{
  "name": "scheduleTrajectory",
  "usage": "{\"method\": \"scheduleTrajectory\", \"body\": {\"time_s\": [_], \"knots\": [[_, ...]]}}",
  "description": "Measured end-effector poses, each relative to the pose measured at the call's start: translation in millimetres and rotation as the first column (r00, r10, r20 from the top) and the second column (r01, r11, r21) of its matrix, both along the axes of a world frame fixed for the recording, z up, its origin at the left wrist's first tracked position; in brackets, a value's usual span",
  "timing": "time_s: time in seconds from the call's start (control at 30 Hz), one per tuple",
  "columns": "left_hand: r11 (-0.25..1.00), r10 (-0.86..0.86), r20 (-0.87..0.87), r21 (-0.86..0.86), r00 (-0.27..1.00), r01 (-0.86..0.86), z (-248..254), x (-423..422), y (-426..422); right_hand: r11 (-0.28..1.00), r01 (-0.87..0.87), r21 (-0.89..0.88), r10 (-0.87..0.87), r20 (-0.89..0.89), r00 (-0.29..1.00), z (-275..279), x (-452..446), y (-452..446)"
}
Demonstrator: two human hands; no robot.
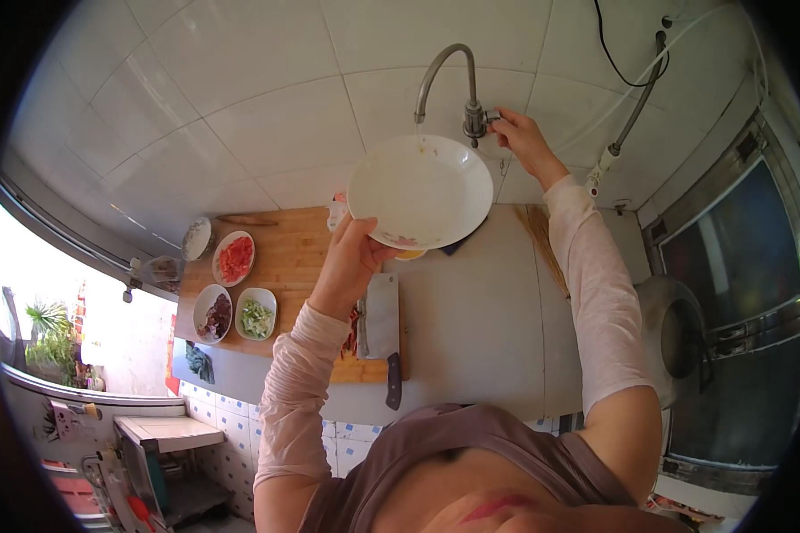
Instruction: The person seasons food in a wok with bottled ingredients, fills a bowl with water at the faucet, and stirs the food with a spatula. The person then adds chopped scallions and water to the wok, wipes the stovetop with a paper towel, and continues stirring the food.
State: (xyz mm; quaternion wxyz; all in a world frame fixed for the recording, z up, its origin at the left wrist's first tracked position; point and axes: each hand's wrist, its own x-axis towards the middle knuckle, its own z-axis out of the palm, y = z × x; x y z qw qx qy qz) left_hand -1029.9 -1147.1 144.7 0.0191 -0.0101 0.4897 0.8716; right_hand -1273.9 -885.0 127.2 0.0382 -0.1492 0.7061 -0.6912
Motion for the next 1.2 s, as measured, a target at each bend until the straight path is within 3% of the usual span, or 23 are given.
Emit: {"method": "scheduleTrajectory", "body": {"time_s": [0.2,0.3,0.5,0.7,0.8,0.9,1.2], "knots": [[1.0,0.014,0.019,0.003,1.0,-0.014,0,1,0,0.999,-0.023,0.033,0.021,0.071,0.997,5,0,3],[1.0,0.014,0.022,-0.002,1.0,-0.014,-1,1,-1,0.982,0.041,0.185,-0.039,-0.015,0.999,6,0,3],[0.999,0.03,0.034,-0.015,0.999,-0.029,-4,2,-2,0.886,0.337,0.32,-0.16,-0.47,0.868,-4,-3,4],[1.0,0.015,0.035,-0.019,0.999,-0.015,-11,0,-4,0.9,0.242,0.363,-0.001,-0.553,0.833,1,2,9],[1.0,0.012,0.029,-0.011,0.999,-0.012,-13,-2,-4,0.929,0.163,0.331,-0.068,-0.281,0.957,8,5,11],[1.0,0.011,0.035,-0.017,0.999,-0.011,-13,-3,-5,0.992,0.077,0.101,-0.066,-0.104,0.992,-5,-7,7],[1.0,-0.01,0.034,-0.015,0.999,0.01,-11,-5,-6,0.999,0.046,0.005,-0.046,-0.073,0.996,-3,-3,4]]}}
